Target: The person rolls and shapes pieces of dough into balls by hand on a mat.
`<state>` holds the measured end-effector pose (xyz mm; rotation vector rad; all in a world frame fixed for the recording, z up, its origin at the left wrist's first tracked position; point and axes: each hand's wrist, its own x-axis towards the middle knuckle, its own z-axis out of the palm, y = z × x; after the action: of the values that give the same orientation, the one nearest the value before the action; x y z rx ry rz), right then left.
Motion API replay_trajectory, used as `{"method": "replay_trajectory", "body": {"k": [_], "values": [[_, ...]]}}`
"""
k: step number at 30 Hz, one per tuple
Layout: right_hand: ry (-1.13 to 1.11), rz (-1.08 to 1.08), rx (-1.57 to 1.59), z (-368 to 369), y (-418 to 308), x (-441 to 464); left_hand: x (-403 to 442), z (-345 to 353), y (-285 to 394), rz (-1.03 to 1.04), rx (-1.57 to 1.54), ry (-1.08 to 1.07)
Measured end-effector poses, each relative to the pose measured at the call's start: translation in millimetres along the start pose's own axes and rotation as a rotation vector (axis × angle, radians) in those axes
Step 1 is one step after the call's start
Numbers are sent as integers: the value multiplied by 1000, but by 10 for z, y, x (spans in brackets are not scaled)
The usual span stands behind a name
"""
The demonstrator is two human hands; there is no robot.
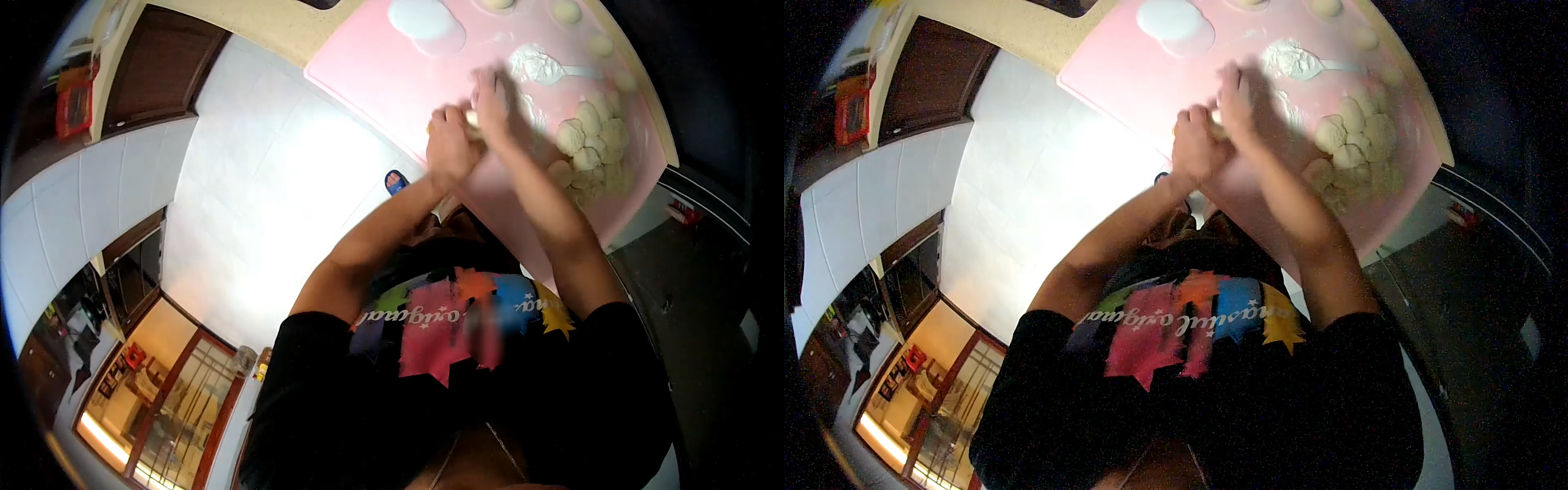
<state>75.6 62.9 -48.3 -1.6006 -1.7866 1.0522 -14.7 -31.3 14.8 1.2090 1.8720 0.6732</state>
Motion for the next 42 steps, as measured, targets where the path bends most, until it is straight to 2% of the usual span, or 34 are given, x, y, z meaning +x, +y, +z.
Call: {"method": "replay_trajectory", "body": {"k": [1,2,3,4,5,7,8,9,11,12,13,14,15,17,18,20,22,23,25,26,27,28,29,31,33,35,37,38,39,41,42], "values": [[146,-171,-161,49,69,-218,-107,46,-63,2,-1,-4],[323,-314,-343,99,149,-437,-208,150,-228,180,16,53],[294,-298,-225,110,188,-539,-266,232,-382,352,34,112],[343,-367,-356,103,166,-529,-273,270,-481,403,100,121],[337,-365,-353,88,82,-459,-238,180,-479,397,102,120],[252,-455,-497,25,-81,-177,-104,-49,-440,148,-125,-51],[249,-485,-531,13,-115,-27,-34,-170,-309,46,-182,-33],[244,-490,-528,15,-117,114,57,-192,-271,41,-183,-27],[53,-496,-539,-1,-135,328,306,-221,-213,86,-65,-12],[42,-490,-524,4,-167,378,376,-227,-154,85,-66,-11],[42,-490,-526,-12,-228,404,437,-259,-32,5,-30,-55],[-44,-351,-513,-33,-292,417,451,-262,48,-75,5,-100],[-128,-210,-497,-46,-326,418,423,-211,55,-71,4,-102],[-104,-177,-393,2,-111,321,340,-58,2,-30,-29,10],[-44,-58,-109,133,221,158,239,-2,-49,-30,-31,3],[111,-61,14,114,260,-140,20,93,-184,169,29,40],[237,-344,-210,19,94,-546,-169,141,-321,250,32,56],[234,-345,-208,23,74,-490,-210,134,-344,330,37,79],[282,-475,-469,-8,-71,-326,-133,-19,-421,287,-49,69],[265,-502,-527,-24,-114,-164,0,-108,-440,188,-122,-20],[265,-505,-525,-27,-115,-14,140,-161,-432,89,-196,-106],[192,-508,-521,-30,-102,117,257,-228,-340,56,-178,-96],[119,-508,-517,-13,-57,234,354,-285,-250,53,-178,-92],[118,-537,-528,14,-64,388,524,-364,-109,74,-25,-134],[-112,-330,-592,-34,-232,454,571,-299,-52,26,-11,-177],[-102,-312,-558,-78,-201,471,560,-200,36,-19,31,-109],[-361,191,614,-249,-145,307,441,-30,-118,81,61,-94],[-26,223,558,-260,-281,52,387,19,-174,174,93,-69],[140,111,311,-280,-173,-136,314,-3,-133,185,89,-74],[422,-163,-161,-481,12,-430,114,-107,-62,100,31,-106],[463,-97,-325,-551,144,-514,38,-134,-94,84,-32,-99]]}}
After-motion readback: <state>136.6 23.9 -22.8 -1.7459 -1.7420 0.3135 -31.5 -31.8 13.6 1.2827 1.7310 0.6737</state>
